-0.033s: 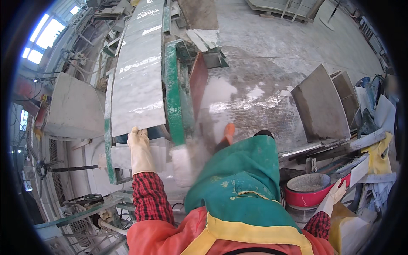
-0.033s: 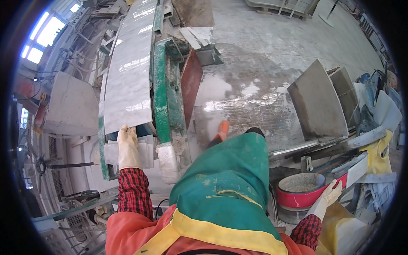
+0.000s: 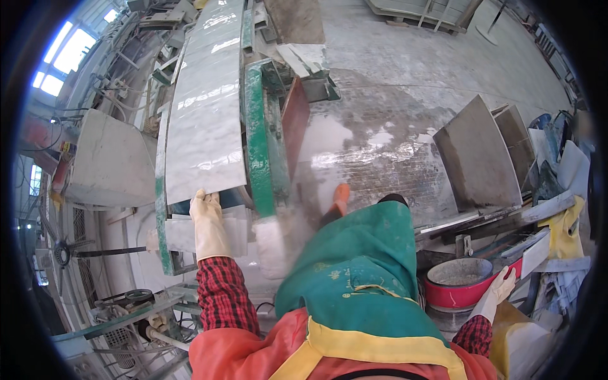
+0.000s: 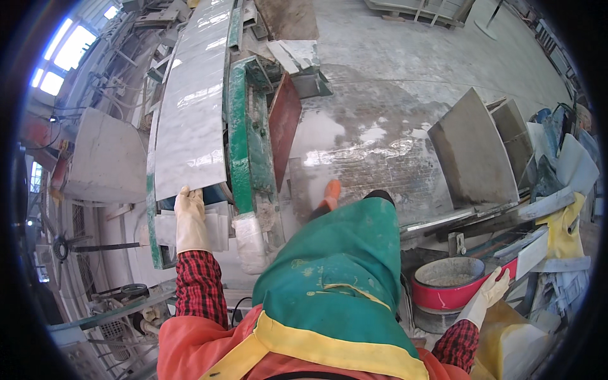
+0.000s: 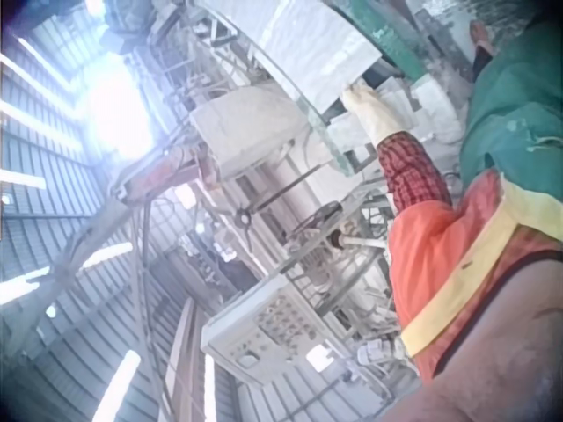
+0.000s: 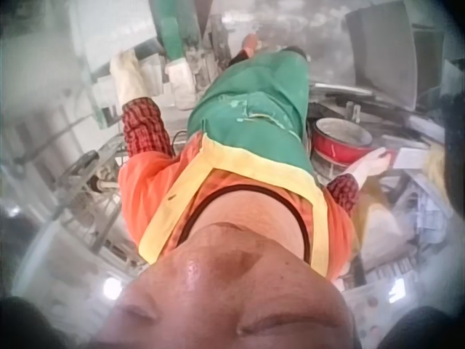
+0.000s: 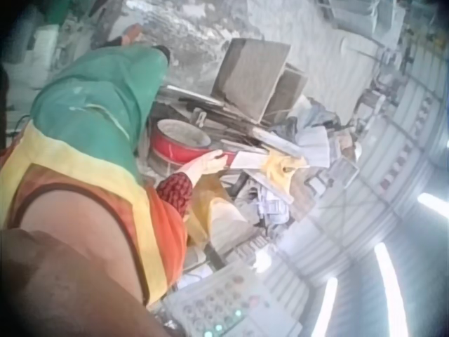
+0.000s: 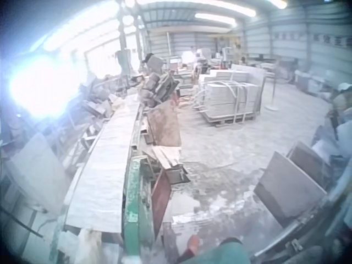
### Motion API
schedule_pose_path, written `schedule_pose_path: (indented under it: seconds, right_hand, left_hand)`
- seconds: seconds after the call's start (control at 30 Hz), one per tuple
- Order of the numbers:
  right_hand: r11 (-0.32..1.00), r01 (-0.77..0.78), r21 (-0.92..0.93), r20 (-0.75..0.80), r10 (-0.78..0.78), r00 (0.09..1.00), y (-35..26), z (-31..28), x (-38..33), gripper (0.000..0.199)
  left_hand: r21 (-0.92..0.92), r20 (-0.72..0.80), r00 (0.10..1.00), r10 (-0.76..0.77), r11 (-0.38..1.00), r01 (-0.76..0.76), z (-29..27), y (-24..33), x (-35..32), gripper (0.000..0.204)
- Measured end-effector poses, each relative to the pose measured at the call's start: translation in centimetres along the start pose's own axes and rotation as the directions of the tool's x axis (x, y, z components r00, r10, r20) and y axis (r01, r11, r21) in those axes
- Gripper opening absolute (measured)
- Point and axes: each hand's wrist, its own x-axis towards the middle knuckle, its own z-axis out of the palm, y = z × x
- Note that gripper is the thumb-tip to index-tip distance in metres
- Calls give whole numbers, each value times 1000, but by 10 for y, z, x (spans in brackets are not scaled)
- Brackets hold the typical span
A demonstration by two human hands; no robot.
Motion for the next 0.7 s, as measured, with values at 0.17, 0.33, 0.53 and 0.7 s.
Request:
schedule_pose_path:
  seconds: [0.17, 0.33, 0.53, 0.7]
  right_hand:
    - [999, 24, 38, -16, -24, 1000, 6, 10, 0, 53]
    - [997, 18, 77, -13, -17, 1000, 0, 5, -7, 53]
    - [997, 19, 68, -33, -17, 999, 0, 7, -12, 53]
    - [992, 24, 127, -43, -19, 999, 1, 7, -19, 53]
  left_hand:
    - [26, 63, 998, -2, 1000, 1, -3, 5, -2, 25]
    - [31, 77, 997, 24, 999, -27, 2, 3, -5, 26]
    - [20, 133, 991, 21, 1000, -24, -3, 6, 1, 25]
    - [28, 51, 998, 48, 998, -50, 11, 4, -9, 26]
